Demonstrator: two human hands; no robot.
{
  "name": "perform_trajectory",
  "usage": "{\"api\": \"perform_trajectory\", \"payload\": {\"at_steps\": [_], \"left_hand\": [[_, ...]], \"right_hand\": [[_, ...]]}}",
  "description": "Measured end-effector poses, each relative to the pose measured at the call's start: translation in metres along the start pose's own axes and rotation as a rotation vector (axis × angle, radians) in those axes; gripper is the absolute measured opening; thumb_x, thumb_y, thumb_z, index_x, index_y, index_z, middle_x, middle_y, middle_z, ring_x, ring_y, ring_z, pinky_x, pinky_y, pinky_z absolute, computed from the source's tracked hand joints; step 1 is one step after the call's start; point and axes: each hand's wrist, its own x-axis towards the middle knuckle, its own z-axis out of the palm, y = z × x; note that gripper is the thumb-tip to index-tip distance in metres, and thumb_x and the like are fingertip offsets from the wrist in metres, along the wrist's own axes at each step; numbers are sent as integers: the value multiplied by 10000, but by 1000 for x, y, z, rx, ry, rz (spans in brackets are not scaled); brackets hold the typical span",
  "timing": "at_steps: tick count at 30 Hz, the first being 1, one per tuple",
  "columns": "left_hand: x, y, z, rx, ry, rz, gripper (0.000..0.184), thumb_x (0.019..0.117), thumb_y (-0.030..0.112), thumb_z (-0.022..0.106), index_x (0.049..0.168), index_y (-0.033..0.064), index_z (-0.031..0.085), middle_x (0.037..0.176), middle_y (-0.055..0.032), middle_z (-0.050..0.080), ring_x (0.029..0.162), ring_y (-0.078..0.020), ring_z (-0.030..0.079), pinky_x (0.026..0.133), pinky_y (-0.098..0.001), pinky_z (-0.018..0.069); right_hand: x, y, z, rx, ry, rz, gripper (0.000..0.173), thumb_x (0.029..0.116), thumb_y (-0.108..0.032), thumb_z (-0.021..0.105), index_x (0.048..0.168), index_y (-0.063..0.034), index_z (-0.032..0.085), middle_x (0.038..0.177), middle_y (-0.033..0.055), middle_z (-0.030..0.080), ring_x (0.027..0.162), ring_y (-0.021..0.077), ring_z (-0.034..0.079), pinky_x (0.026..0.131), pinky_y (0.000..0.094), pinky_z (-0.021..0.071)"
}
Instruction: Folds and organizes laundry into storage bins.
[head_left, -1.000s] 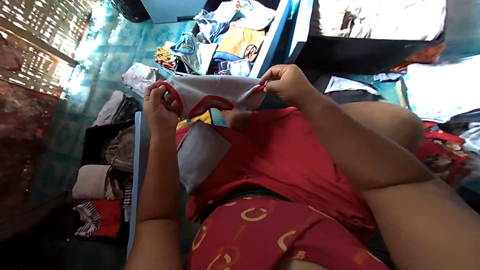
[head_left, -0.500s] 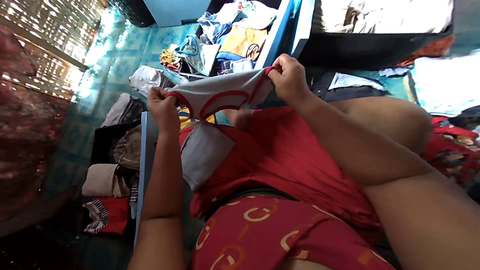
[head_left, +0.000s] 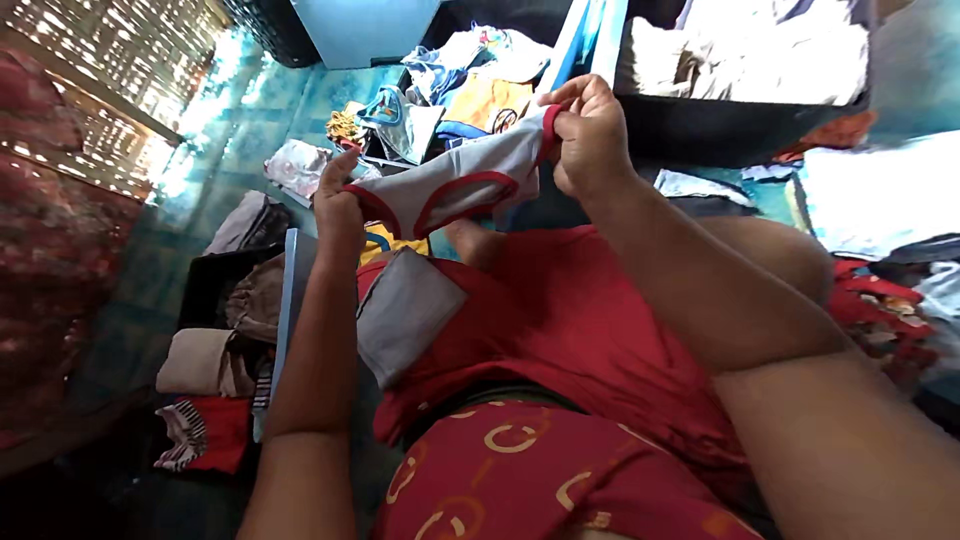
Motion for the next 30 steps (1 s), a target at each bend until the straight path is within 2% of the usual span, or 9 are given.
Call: {"api": "perform_trajectory", "payload": {"at_steps": [6, 8, 11, 15, 18, 22, 26, 28, 30], "left_hand": [[1, 49, -2, -479, -51, 167, 313, 1049, 27, 338, 1218, 64, 599, 958, 12, 714, 870, -96, 693, 796, -311, 597], [2, 43, 7, -66, -8, 210, 272, 949, -27, 459, 1161, 32, 620, 947, 6, 697, 841, -64, 669, 773, -273, 576], [9, 20, -5, 569, -6, 63, 312, 929, 53, 601, 1224, -8, 683, 1109, -210, 709, 1038, -328, 683, 934, -551, 526], [20, -16, -35, 34, 318, -166, 126, 999, 114, 510, 1092, 42, 555, 893, -56, 647, 757, -139, 648, 657, -366, 562], [18, -13, -24, -214, 395, -311, 271, 1061, 204, 414, 1240, 57, 554, 1061, -108, 654, 938, -209, 665, 798, -451, 578], [18, 4, -19, -286, 379, -300, 307, 1073, 285, 447, 1177, 44, 606, 1040, -111, 668, 938, -215, 669, 805, -457, 581], [17, 38, -24, -289, 213, 194, 233, 1099, 152, 335, 1214, 49, 510, 985, -24, 678, 918, -125, 682, 841, -370, 595], [26, 18, -24, -220, 242, 118, 287, 1085, 136, 352, 1281, -7, 504, 1064, -91, 675, 971, -163, 679, 870, -393, 588], [27, -11, -28, -31, 298, -80, 376, 1081, 210, 383, 1356, -9, 517, 1164, -164, 660, 1024, -220, 669, 881, -446, 577]], "right_hand": [[14, -75, 23, 170, 12, 89, 143, 1042, -19, 433, 1129, -98, 515, 907, -7, 615, 809, 96, 651, 771, 323, 588], [10, -68, 36, -65, -95, 51, 170, 1024, -38, 439, 1170, -62, 523, 920, -2, 620, 802, 71, 643, 748, 302, 578], [21, -36, 28, -481, -188, 132, 237, 1007, -70, 500, 1226, -19, 576, 1095, 133, 653, 932, 194, 662, 801, 434, 572], [37, -34, -1, -503, -19, 365, 319, 1059, -212, 456, 1343, -126, 571, 1251, 110, 618, 1124, 210, 620, 910, 487, 541], [28, -28, 14, -438, 69, 520, 409, 1084, -364, 407, 1351, -114, 590, 1302, 146, 599, 1184, 269, 597, 934, 538, 516], [28, -41, 32, -320, 93, 569, 637, 1085, -561, 266, 1424, -87, 524, 1334, 157, 608, 1197, 284, 624, 943, 534, 551], [17, -70, 46, -260, -4, 180, 507, 1126, -404, 214, 1374, -104, 538, 1192, 69, 663, 1081, 161, 669, 901, 417, 589], [23, -46, 48, -372, -47, 162, 409, 1115, -301, 265, 1330, -78, 531, 1164, 82, 646, 1052, 167, 658, 872, 414, 583], [28, -22, 42, -553, -41, 287, 441, 1113, -261, 300, 1402, -25, 534, 1344, 198, 590, 1230, 300, 586, 999, 560, 491]]}}
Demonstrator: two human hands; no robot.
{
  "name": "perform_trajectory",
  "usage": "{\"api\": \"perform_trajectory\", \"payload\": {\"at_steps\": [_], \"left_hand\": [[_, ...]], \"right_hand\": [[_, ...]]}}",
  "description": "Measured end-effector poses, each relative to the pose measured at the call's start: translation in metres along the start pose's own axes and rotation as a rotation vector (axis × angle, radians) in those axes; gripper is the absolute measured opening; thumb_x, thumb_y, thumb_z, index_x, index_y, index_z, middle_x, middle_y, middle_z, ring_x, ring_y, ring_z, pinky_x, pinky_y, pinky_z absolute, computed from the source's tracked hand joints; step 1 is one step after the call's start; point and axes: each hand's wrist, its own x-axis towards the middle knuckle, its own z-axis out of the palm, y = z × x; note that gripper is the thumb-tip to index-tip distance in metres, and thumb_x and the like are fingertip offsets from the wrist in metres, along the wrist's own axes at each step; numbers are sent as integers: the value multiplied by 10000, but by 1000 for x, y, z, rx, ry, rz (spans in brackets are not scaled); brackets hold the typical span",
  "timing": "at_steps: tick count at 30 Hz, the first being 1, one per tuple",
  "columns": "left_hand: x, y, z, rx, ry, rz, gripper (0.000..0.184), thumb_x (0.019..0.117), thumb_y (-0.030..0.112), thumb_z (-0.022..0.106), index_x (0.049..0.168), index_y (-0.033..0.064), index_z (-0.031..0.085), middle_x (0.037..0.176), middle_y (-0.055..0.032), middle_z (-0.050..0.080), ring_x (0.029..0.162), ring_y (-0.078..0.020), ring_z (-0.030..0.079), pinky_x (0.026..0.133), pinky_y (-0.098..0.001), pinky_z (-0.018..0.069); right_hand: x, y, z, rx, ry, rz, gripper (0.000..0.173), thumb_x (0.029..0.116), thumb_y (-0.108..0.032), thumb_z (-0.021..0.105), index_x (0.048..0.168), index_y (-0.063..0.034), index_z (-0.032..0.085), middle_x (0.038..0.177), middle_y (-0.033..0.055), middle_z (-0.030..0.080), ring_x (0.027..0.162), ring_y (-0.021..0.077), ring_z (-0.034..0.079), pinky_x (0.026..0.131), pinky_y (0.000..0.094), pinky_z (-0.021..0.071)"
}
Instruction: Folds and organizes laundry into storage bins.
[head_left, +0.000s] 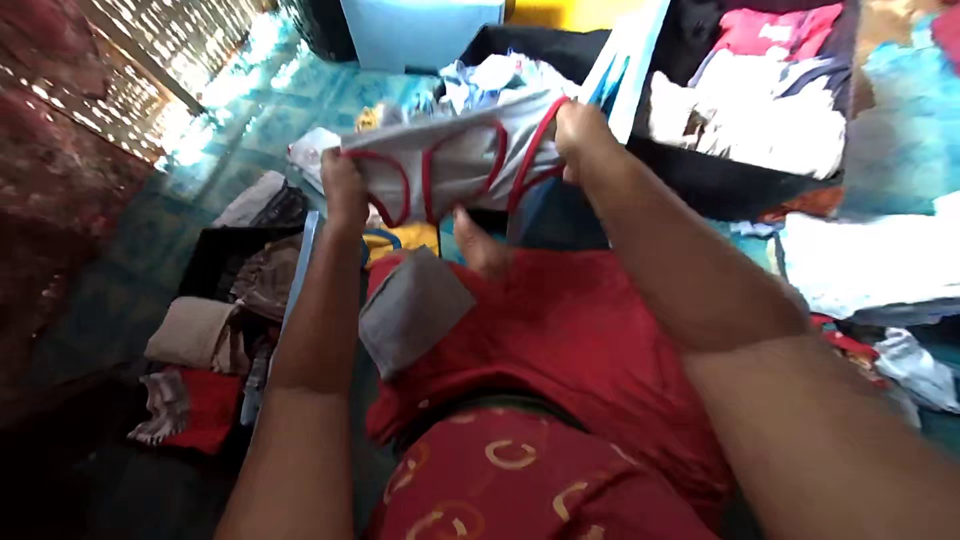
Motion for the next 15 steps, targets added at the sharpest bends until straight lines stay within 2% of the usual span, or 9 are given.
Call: {"api": "perform_trajectory", "payload": {"at_steps": [1, 3, 4, 6, 8, 9, 11, 14, 15], "left_hand": [[9, 0, -1, 45, -11, 23, 401, 1070, 218, 389, 1385, -6, 499, 1180, -176, 658, 1021, -227, 671, 874, -457, 577], [16, 4, -4, -9, -55, 83, 362, 1065, 196, 418, 1369, 13, 488, 1103, -138, 672, 918, -192, 686, 792, -426, 596], [13, 4, -7, -82, -69, 95, 340, 1064, 170, 423, 1364, 29, 496, 1056, -109, 683, 862, -176, 690, 743, -405, 604], [9, 12, -14, -283, -119, 178, 337, 1074, 101, 391, 1393, 50, 488, 1039, -53, 697, 838, -149, 697, 730, -368, 614], [8, 26, -23, -464, -207, 364, 414, 1045, 34, 361, 1439, 84, 476, 1091, 2, 702, 916, -121, 693, 816, -357, 601], [9, 31, -26, -529, -234, 435, 407, 1031, 17, 367, 1394, 106, 526, 1109, 22, 709, 959, -115, 691, 857, -361, 591], [11, 29, -25, -568, -238, 435, 362, 1012, 14, 372, 1273, 114, 601, 1090, 26, 716, 981, -116, 686, 873, -362, 585], [10, 23, -27, -502, -185, 250, 280, 1038, 39, 378, 1165, 82, 624, 950, 17, 719, 875, -108, 693, 798, -338, 595], [13, 26, -30, -488, -199, 202, 291, 1046, 50, 366, 1179, 86, 622, 932, 15, 716, 857, -112, 691, 784, -340, 593]], "right_hand": [[11, -4, -4, -39, 7, -16, 449, 1107, -247, 304, 1453, -50, 511, 1411, 203, 561, 1296, 313, 556, 1042, 581, 464], [20, -12, -14, 9, 3, -85, 441, 1096, -217, 330, 1476, -89, 515, 1404, 176, 579, 1274, 273, 580, 1032, 547, 490], [19, -12, -16, 74, -20, -104, 422, 1093, -205, 353, 1454, -98, 542, 1337, 151, 622, 1201, 239, 623, 984, 510, 531], [11, -20, -21, 262, -108, -165, 312, 1090, -166, 403, 1324, -89, 595, 1105, 85, 687, 961, 181, 699, 821, 431, 611], [-1, -36, -27, 407, -193, -282, 202, 1055, -73, 475, 1204, -53, 610, 976, 30, 691, 826, 129, 692, 767, 344, 612], [-6, -43, -29, 447, -203, -355, 174, 1027, -17, 508, 1156, -44, 621, 949, 6, 693, 805, 101, 693, 771, 307, 614], [-9, -46, -26, 497, -201, -443, 208, 955, 60, 536, 1104, -34, 647, 946, -10, 709, 813, 80, 691, 788, 286, 606], [-7, -38, -20, 594, -247, -341, 417, 870, 36, 447, 1251, -7, 611, 1132, 55, 672, 980, 131, 663, 889, 325, 569], [-6, -41, -23, 626, -248, -318, 447, 889, 7, 413, 1296, -20, 597, 1183, 60, 661, 1029, 142, 654, 913, 334, 557]]}}
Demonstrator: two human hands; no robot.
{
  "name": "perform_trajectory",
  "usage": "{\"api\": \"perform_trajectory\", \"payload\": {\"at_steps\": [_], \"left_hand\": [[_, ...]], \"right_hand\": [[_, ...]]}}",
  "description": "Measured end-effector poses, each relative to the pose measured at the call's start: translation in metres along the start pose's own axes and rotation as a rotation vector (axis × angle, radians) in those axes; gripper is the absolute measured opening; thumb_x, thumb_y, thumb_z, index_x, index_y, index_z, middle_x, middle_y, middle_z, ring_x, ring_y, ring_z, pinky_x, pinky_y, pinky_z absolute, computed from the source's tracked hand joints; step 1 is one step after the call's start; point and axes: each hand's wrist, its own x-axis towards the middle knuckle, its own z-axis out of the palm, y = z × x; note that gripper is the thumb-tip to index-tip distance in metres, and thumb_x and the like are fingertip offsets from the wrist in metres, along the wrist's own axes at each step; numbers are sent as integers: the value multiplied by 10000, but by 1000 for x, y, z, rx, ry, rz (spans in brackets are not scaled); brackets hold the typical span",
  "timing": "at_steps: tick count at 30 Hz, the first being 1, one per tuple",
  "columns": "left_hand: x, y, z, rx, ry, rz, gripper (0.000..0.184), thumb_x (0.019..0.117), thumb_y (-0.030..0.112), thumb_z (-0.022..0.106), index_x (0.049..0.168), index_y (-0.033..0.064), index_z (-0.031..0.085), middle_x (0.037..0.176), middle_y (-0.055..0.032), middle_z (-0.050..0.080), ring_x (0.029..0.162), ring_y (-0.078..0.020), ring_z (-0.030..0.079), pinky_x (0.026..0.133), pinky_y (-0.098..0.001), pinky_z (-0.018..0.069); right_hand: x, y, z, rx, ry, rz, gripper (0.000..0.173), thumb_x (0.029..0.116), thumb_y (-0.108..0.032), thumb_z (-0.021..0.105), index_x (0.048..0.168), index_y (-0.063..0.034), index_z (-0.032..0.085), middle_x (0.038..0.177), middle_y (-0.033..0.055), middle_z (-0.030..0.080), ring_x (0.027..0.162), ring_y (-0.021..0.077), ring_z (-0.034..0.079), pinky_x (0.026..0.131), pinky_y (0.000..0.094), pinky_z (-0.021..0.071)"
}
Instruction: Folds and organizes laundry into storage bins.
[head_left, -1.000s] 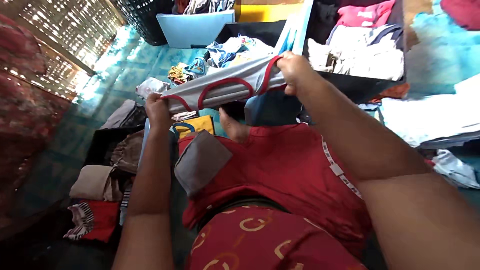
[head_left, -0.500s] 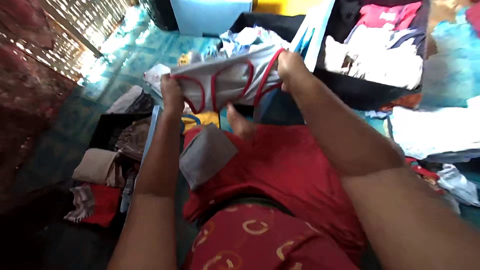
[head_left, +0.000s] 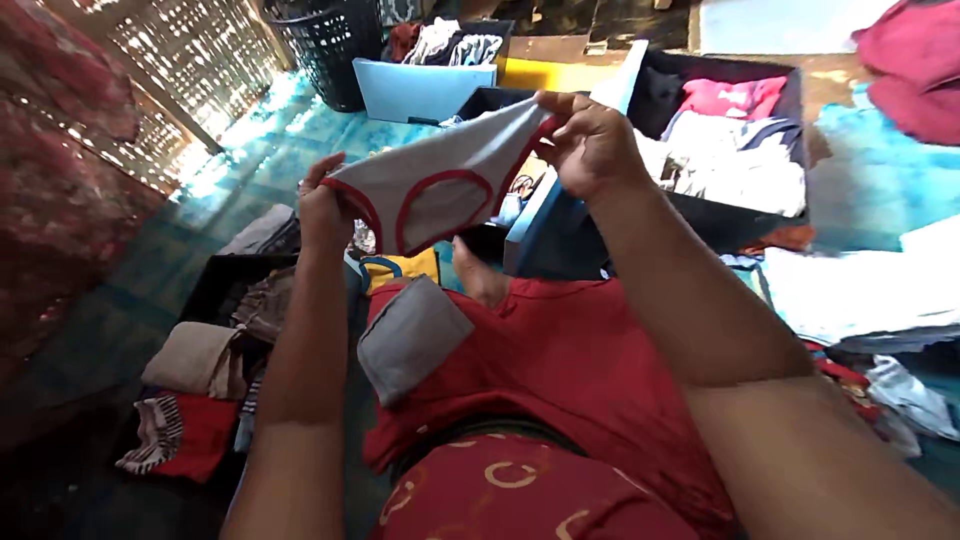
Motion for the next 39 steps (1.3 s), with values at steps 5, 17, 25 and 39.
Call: {"api": "perform_trajectory", "payload": {"at_steps": [5, 17, 25, 39], "left_hand": [[-5, 14, -2, 58, -56, -88, 394, 1068, 63, 321, 1433, 112, 461, 1052, -23, 702, 913, -155, 703, 797, -379, 608], [-24, 19, 52, -403, -27, -68, 433, 1133, 353, 170, 1154, 139, 546, 1011, -34, 688, 1012, -161, 674, 915, -411, 571], [-12, 19, 34, -236, 22, -1, 346, 1117, 199, 249, 1219, 77, 556, 1050, -42, 690, 1002, -159, 675, 906, -390, 567], [-2, 20, 29, 211, 122, -369, 345, 1078, 137, 401, 1421, 136, 437, 882, -55, 650, 679, -161, 660, 610, -337, 587]], "right_hand": [[-3, -22, 5, -40, 65, -30, 295, 1020, 0, 476, 1294, -17, 582, 1134, 53, 661, 948, 140, 682, 872, 327, 592], [1, -20, 12, 166, 36, -153, 404, 928, 121, 473, 1303, 15, 576, 1174, 88, 655, 1001, 177, 679, 873, 352, 597], [-4, -16, 0, 88, 105, -162, 378, 890, 120, 436, 1208, 28, 619, 1096, 86, 690, 944, 170, 690, 848, 363, 599], [17, 2, -13, -506, 270, -5, 309, 949, 9, 473, 1230, -22, 595, 1107, 124, 616, 911, 197, 675, 773, 410, 612]]}}
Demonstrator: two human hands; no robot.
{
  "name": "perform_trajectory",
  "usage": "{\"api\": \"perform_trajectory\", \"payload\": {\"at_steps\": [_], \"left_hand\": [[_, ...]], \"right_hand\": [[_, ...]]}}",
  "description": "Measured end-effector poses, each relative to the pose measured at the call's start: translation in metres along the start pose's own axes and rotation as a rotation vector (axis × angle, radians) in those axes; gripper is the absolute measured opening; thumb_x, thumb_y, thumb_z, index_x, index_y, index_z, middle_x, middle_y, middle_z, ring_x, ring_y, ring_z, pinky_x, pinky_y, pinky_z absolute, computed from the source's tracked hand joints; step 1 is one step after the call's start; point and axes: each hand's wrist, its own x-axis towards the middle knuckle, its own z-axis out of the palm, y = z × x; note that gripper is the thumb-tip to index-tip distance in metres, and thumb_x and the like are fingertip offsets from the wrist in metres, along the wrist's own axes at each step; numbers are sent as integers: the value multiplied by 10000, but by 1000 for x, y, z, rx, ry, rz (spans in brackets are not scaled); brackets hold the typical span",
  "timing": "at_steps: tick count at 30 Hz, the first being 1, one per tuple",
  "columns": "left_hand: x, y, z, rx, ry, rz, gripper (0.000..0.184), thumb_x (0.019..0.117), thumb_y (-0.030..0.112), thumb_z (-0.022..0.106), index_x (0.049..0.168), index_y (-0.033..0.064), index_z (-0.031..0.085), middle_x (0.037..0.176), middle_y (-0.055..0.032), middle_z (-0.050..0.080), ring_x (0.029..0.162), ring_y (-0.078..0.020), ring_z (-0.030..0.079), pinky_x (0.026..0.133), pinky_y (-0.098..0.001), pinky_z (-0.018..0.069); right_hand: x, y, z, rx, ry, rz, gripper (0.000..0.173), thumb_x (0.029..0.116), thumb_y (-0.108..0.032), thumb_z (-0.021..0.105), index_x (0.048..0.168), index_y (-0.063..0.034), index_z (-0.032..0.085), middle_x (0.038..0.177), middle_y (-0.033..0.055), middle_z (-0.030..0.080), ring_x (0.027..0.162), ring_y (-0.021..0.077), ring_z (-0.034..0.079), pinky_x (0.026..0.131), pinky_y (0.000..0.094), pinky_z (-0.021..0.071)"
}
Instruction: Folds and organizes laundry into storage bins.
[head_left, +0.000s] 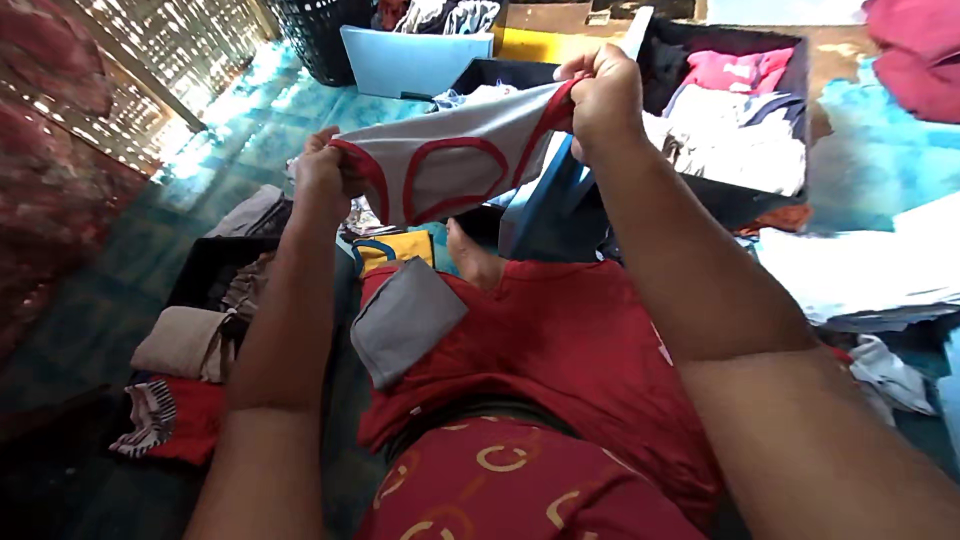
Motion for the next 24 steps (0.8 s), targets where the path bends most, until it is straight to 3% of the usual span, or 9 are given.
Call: {"api": "perform_trajectory", "payload": {"at_steps": [2, 4, 8, 11, 15, 17, 20, 22, 24], "left_hand": [[2, -4, -1, -122, -78, 30, 452, 1081, 87, 309, 1518, 179, 377, 918, -48, 641, 701, -140, 638, 630, -315, 565], [0, -7, -1, -242, -130, 51, 397, 1050, 38, 312, 1398, 108, 491, 849, -21, 646, 664, -102, 626, 614, -264, 555], [0, -5, -15, -268, -187, -9, 332, 1030, 103, 356, 1243, 22, 597, 1014, -83, 709, 923, -199, 703, 859, -386, 588], [4, -4, -20, -116, -150, 39, 176, 1018, 68, 515, 1122, 28, 651, 938, -58, 704, 822, -154, 696, 785, -327, 604], [4, 1, -24, 101, -89, 86, 312, 891, -81, 604, 1187, 2, 658, 1035, -65, 700, 816, -117, 675, 738, -268, 585], [4, 4, -27, 256, -63, 119, 323, 856, -66, 647, 1169, 4, 680, 1055, -64, 705, 814, -98, 661, 724, -252, 565], [2, 11, -33, 640, -27, 225, 317, 831, 55, 735, 1145, 7, 722, 1066, -93, 731, 903, -114, 680, 842, -329, 561], [-4, 19, -36, 822, -2, 285, 258, 865, 143, 766, 1102, 43, 756, 1034, -88, 750, 942, -132, 696, 908, -390, 547], [-11, 25, -39, 860, 22, 318, 222, 887, 175, 757, 1082, 70, 774, 1030, -68, 760, 950, -117, 701, 918, -385, 542]], "right_hand": [[-1, -5, 2, 160, -24, 52, 335, 960, 55, 435, 1244, -34, 589, 1130, 91, 592, 926, 171, 656, 771, 371, 605], [-3, -11, -1, 384, -20, 132, 326, 967, 84, 363, 1191, -40, 566, 1081, 51, 658, 886, 132, 681, 750, 313, 597], [-2, -16, -11, 585, -27, 196, 243, 1006, -18, 367, 1096, -21, 593, 943, 60, 698, 822, 146, 708, 782, 305, 604], [-3, -13, -15, 437, -135, 89, 85, 985, -21, 579, 1056, -35, 623, 903, 24, 696, 796, 119, 696, 789, 293, 607], [-1, -8, -18, -98, -269, -95, 416, 737, 125, 700, 1134, 4, 674, 1060, 64, 694, 880, 91, 651, 803, 275, 564], [0, -11, -15, -261, -281, -121, 428, 731, 83, 730, 1150, 2, 698, 1076, 99, 708, 896, 117, 663, 830, 321, 566], [-3, -18, -11, -318, -295, -148, 381, 793, -66, 822, 1151, -6, 706, 1031, 93, 698, 864, 109, 651, 831, 312, 560], [-6, -25, -9, -414, -281, -205, 322, 832, -98, 804, 1133, -19, 718, 1041, 103, 709, 890, 124, 662, 858, 326, 549], [-10, -32, -8, -520, -283, -267, 267, 850, -51, 741, 1114, -8, 734, 1097, 161, 703, 998, 214, 666, 928, 416, 526]]}}
